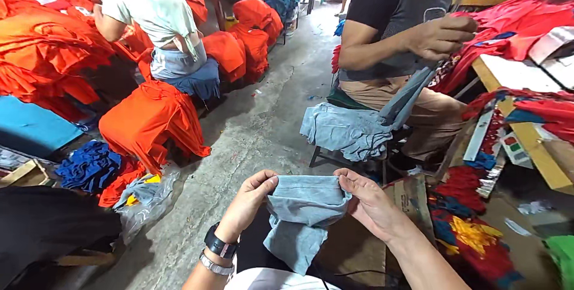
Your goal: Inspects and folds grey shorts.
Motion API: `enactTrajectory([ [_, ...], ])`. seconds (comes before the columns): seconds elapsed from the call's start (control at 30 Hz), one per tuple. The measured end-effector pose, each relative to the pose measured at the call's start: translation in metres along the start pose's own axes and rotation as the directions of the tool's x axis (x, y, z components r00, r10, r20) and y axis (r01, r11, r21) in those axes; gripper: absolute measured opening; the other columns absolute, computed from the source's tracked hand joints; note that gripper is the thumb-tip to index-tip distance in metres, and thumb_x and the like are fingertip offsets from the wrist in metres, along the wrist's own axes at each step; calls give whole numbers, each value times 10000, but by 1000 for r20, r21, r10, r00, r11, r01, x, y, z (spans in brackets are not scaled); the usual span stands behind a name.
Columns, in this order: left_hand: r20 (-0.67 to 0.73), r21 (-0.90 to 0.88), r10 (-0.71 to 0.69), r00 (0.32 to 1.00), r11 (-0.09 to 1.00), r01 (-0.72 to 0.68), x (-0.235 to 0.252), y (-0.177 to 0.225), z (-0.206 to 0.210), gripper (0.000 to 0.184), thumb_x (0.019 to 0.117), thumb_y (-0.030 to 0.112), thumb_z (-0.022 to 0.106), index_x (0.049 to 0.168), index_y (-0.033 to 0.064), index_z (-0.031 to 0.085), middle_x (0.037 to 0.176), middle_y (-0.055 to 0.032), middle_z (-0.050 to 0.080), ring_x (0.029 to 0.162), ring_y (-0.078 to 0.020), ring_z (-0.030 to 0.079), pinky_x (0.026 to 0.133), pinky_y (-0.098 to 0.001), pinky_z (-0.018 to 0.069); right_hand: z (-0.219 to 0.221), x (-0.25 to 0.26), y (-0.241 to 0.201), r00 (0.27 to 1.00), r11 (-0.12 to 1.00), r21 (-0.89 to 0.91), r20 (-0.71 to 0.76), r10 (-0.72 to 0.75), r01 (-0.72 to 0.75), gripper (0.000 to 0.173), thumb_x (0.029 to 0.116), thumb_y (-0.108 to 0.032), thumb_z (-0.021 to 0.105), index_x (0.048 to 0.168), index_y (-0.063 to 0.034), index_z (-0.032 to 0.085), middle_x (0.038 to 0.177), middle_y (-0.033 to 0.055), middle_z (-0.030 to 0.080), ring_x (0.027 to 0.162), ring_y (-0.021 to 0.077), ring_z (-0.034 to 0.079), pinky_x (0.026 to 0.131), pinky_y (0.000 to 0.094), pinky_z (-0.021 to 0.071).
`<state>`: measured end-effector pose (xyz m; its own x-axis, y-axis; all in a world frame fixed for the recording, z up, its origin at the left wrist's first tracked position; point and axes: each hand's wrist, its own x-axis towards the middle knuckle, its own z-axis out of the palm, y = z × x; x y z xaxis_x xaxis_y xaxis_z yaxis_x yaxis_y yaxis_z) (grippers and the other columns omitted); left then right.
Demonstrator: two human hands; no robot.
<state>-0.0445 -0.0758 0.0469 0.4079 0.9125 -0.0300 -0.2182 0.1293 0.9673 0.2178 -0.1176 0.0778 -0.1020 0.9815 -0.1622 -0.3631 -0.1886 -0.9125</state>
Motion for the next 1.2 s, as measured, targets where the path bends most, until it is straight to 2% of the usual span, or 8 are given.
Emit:
enactTrajectory([
  [0.33,3,31,44,999,999,-44,-5,15,1,205,1037,181,525,1045,118,720,866,-9,702,770,-61,658,730,-251,565,1,-2,0,997,996,-80,-64,-33,28,226,1026,-148,484,985,-107,703,885,39,720,826,92,694,802,274,596],
  [0.5,8,23,37,999,999,-38,-5,15,-1,200,1034,179,533,1038,118,722,864,-13,700,762,-62,656,721,-248,565,-2,0,3,998,997,-67,-38,-41,38,199,1019,-159,529,982,-111,718,885,44,724,814,90,696,792,264,598],
  [0.63,-9,-13,0,1000,1000,0,-5,14,-2,204,1033,161,522,1028,113,721,841,-16,699,732,-59,657,689,-239,566,-5,0,5,998,995,-82,-18,-59,58,139,956,-61,572,1006,-101,695,871,52,717,790,96,697,764,260,601],
  [0.8,-19,-45,-12,1000,999,12,-4,13,-2,215,1038,139,499,1022,106,710,834,-15,703,721,-55,663,680,-232,568,-7,-2,6,993,984,-138,24,-111,114,231,934,-3,547,913,-135,736,868,9,713,786,62,678,754,227,590],
  [1.03,-25,-94,-34,999,995,32,-5,11,-1,225,1045,139,498,1011,101,718,810,-24,698,690,-51,653,650,-217,559,-8,-1,8,995,985,-145,42,-90,95,272,945,-33,501,923,-115,759,889,23,729,799,65,686,756,228,587],
  [1.1,-31,-100,-47,998,994,43,-5,12,-1,231,1049,139,492,1012,104,718,807,-25,698,683,-49,653,640,-214,560,-10,-1,8,993,983,-160,85,-83,95,211,928,-95,559,944,-123,767,904,20,730,812,59,684,761,222,580],
  [1.17,-38,-107,-51,998,993,46,-5,13,-1,234,1051,142,487,1011,110,715,805,-16,700,681,-41,654,635,-209,560,-12,-2,9,982,975,-182,157,-100,128,118,900,-206,725,994,-152,772,952,-3,730,860,48,684,792,216,583],
  [1.2,-41,-109,-49,998,993,44,-5,12,-1,233,1050,151,488,1012,114,714,805,-12,701,681,-39,655,631,-208,559,-13,-2,10,975,966,-211,194,-110,150,201,853,-265,805,1027,-171,766,993,-24,727,897,42,683,809,215,586],
])
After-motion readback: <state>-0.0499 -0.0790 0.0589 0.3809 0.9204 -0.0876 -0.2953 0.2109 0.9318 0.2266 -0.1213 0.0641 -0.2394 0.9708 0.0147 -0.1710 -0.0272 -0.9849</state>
